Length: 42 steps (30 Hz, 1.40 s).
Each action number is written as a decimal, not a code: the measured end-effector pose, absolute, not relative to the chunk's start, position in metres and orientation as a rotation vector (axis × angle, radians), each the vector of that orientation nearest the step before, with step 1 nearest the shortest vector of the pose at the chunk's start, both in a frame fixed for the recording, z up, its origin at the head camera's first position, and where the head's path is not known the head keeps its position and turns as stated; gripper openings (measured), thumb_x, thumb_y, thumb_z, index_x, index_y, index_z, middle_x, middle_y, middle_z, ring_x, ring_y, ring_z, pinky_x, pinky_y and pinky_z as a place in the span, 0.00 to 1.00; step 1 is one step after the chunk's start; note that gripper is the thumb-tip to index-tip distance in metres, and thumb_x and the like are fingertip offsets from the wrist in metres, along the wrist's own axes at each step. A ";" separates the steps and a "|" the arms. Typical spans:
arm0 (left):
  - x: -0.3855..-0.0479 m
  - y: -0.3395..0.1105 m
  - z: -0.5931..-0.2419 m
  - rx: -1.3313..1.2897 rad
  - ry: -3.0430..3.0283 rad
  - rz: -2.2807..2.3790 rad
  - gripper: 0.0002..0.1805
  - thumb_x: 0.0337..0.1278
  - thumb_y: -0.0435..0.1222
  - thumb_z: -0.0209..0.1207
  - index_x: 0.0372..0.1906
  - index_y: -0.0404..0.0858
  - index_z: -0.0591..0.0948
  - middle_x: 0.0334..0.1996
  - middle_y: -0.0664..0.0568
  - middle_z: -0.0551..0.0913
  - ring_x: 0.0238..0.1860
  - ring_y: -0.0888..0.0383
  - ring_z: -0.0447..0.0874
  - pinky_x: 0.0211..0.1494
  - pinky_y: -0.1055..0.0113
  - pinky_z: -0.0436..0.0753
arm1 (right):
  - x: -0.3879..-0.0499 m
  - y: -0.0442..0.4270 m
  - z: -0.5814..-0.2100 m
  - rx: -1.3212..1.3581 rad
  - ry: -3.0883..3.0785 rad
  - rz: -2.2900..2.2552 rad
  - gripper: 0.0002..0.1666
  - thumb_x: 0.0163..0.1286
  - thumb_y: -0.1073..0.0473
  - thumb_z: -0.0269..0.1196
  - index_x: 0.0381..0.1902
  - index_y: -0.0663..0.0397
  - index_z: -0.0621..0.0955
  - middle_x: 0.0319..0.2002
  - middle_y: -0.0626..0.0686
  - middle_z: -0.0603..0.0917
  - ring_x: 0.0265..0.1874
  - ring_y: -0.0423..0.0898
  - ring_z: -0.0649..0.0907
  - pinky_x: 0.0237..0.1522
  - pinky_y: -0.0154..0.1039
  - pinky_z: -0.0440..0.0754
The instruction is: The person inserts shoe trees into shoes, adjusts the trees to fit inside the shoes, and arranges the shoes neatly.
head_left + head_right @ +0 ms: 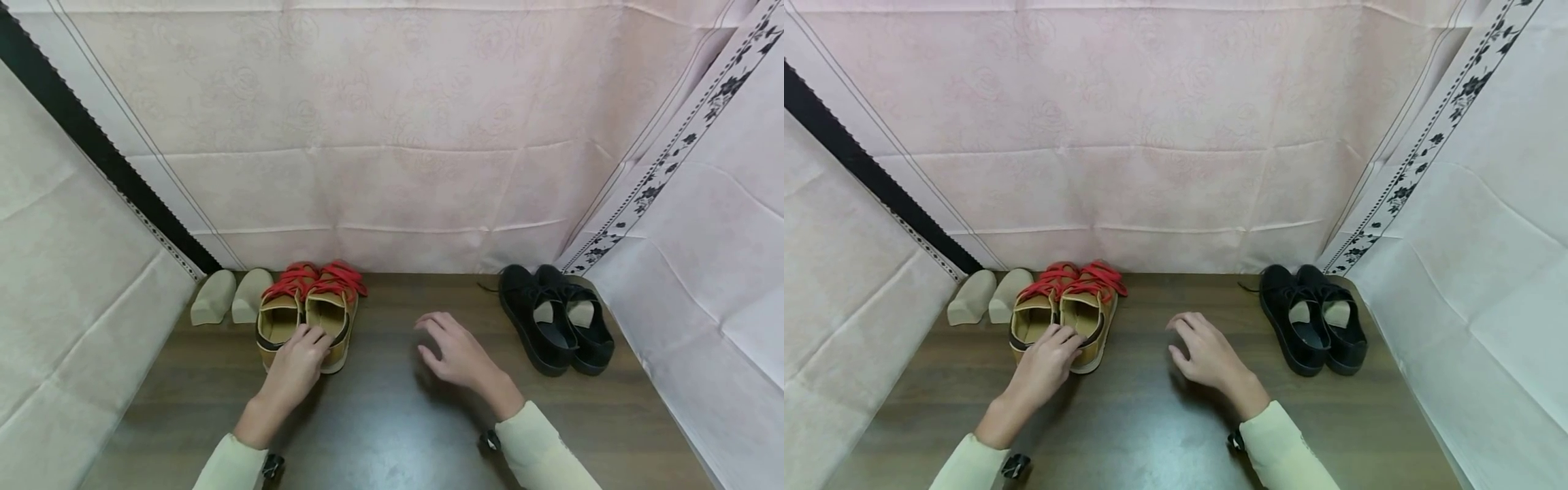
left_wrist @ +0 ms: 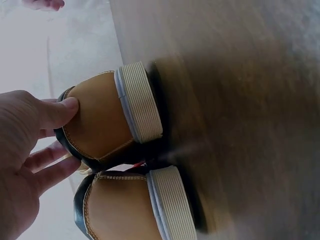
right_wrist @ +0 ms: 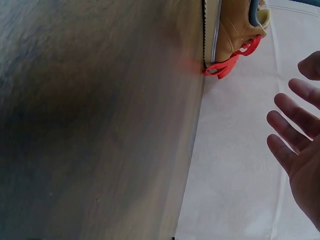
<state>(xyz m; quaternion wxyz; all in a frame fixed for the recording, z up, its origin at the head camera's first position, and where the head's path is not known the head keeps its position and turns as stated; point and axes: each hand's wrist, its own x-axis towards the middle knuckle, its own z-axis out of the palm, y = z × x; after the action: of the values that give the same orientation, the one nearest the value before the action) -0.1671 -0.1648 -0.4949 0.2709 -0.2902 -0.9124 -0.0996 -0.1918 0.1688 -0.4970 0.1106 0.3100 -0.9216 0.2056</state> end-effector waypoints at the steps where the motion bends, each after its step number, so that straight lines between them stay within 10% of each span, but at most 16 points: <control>1: -0.167 -0.164 -0.495 -0.781 -2.452 -0.268 0.12 0.50 0.23 0.72 0.40 0.37 0.87 0.35 0.50 0.82 0.38 0.49 0.78 0.38 0.58 0.84 | -0.192 0.168 -0.497 0.916 -2.704 0.604 0.19 0.72 0.52 0.65 0.58 0.47 0.80 0.59 0.47 0.80 0.61 0.46 0.79 0.62 0.47 0.81; 17: -0.162 -0.145 -0.499 -0.806 -2.386 -0.301 0.10 0.52 0.26 0.73 0.39 0.40 0.91 0.34 0.53 0.82 0.38 0.52 0.79 0.20 0.63 0.80 | -0.194 0.169 -0.498 0.940 -2.679 0.578 0.18 0.70 0.54 0.65 0.57 0.48 0.81 0.57 0.48 0.81 0.60 0.47 0.80 0.61 0.48 0.82; 42: -0.147 -0.104 -0.496 -0.906 -2.394 -0.226 0.12 0.56 0.24 0.67 0.39 0.43 0.91 0.34 0.55 0.83 0.37 0.55 0.79 0.18 0.64 0.77 | -0.198 0.161 -0.500 0.898 -2.697 0.669 0.19 0.71 0.52 0.67 0.57 0.47 0.80 0.58 0.48 0.81 0.59 0.46 0.80 0.61 0.48 0.82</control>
<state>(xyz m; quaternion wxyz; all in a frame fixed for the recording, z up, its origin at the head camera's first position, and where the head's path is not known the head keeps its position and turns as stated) -0.1466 -0.1044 -0.4958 0.2822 -0.3382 -0.8938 -0.0843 -0.1978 0.1611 -0.4998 0.1106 0.3057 -0.9178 0.2278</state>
